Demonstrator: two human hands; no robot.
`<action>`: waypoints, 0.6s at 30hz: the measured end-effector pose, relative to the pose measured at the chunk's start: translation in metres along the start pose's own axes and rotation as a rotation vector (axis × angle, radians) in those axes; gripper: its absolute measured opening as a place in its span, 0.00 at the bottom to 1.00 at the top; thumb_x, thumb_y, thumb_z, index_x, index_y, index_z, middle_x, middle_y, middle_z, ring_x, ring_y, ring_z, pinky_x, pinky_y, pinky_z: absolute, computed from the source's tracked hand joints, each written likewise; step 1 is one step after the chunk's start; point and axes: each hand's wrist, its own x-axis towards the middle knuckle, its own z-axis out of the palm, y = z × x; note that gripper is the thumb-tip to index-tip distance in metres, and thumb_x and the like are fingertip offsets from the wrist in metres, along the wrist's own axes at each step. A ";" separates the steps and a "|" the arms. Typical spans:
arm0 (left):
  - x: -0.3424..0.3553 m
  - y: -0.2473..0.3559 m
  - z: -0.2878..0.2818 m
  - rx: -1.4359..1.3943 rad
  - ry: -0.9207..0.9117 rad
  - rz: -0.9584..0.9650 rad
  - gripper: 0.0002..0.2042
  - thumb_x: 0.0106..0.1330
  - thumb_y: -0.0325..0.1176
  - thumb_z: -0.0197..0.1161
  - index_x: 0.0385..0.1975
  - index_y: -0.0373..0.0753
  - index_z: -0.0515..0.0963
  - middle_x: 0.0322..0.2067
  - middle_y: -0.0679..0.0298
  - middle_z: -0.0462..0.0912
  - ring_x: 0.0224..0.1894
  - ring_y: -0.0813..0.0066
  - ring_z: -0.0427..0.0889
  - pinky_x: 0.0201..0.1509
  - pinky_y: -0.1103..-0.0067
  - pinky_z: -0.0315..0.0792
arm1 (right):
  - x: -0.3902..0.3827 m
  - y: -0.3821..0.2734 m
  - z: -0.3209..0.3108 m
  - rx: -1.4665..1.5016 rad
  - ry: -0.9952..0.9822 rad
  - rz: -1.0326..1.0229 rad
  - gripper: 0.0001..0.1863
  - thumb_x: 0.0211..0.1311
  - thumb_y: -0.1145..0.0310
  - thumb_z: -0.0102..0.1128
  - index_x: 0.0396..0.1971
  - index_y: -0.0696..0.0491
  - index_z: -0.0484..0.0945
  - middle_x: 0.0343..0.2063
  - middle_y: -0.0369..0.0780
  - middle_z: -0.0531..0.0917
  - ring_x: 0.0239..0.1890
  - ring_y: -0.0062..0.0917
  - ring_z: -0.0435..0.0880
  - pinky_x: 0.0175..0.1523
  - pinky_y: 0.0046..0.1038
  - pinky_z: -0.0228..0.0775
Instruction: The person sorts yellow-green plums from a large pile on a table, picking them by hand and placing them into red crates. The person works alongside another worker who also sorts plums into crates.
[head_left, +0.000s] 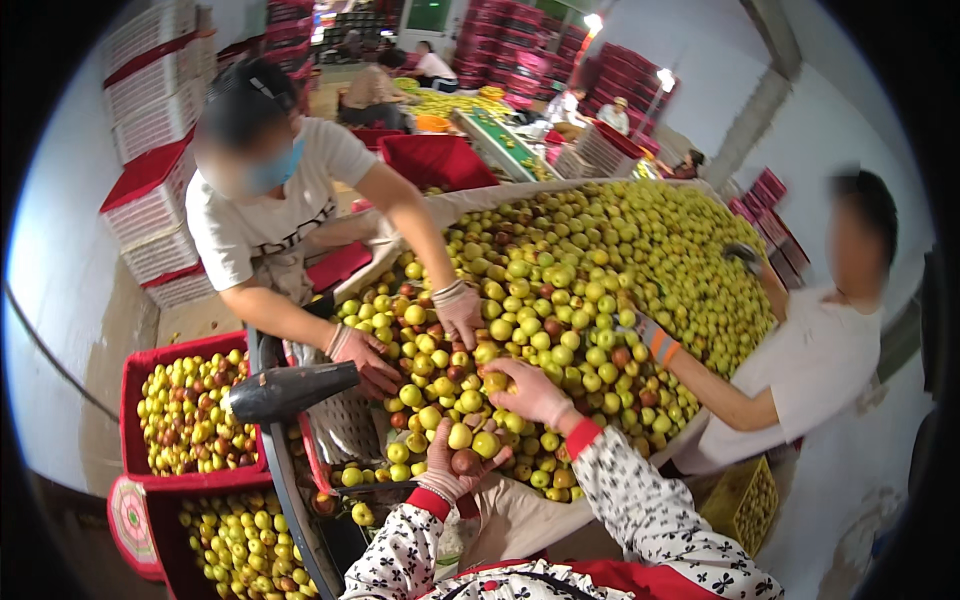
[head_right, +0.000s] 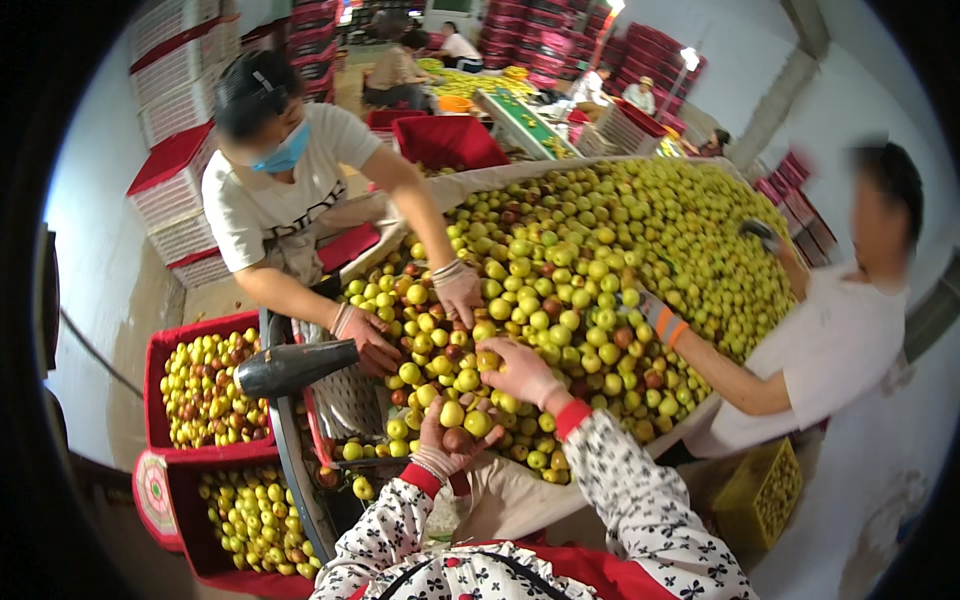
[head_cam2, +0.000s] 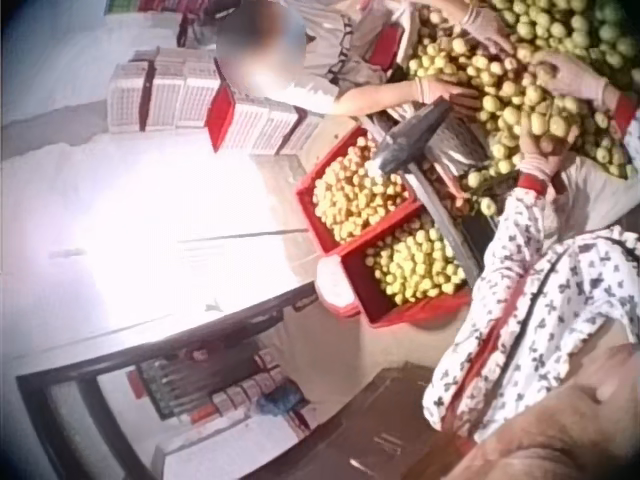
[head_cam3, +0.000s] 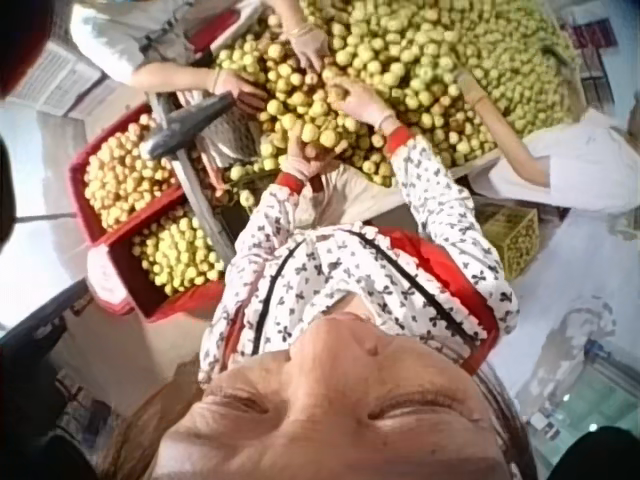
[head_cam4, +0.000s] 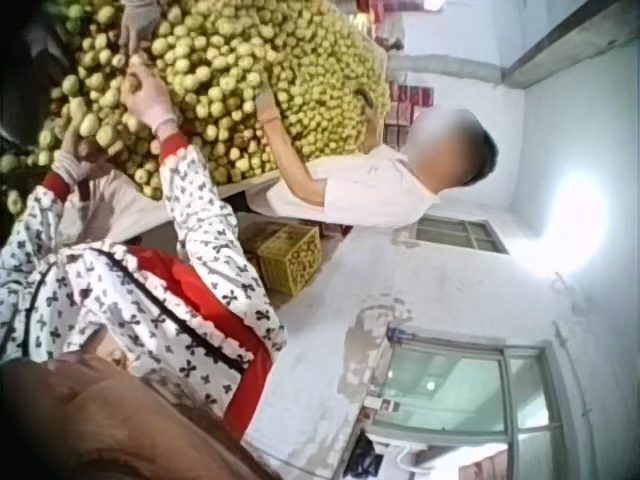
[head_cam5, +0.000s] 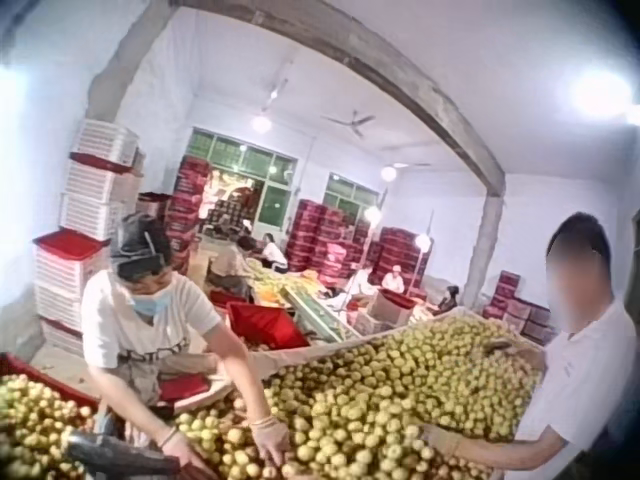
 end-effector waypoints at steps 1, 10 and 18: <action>-0.003 -0.002 -0.002 -0.008 -0.021 0.006 0.29 0.71 0.64 0.45 0.53 0.44 0.75 0.51 0.55 0.80 0.56 0.49 0.78 0.60 0.45 0.71 | -0.010 -0.006 0.006 0.065 0.012 -0.055 0.26 0.54 0.63 0.69 0.55 0.50 0.76 0.52 0.42 0.81 0.54 0.36 0.81 0.59 0.32 0.72; -0.043 -0.025 -0.004 -0.102 -0.157 0.054 0.33 0.68 0.63 0.53 0.63 0.45 0.69 0.57 0.55 0.78 0.57 0.54 0.79 0.64 0.46 0.69 | -0.047 -0.041 0.037 0.250 -0.244 -0.175 0.31 0.60 0.63 0.66 0.62 0.55 0.69 0.57 0.48 0.77 0.59 0.37 0.77 0.63 0.33 0.68; -0.111 -0.011 -0.022 -0.065 -0.319 0.262 0.36 0.66 0.63 0.55 0.69 0.47 0.64 0.63 0.55 0.72 0.63 0.49 0.73 0.66 0.44 0.64 | -0.059 -0.093 0.060 0.154 -0.323 -0.447 0.41 0.63 0.41 0.60 0.66 0.55 0.64 0.64 0.52 0.69 0.66 0.46 0.69 0.68 0.38 0.63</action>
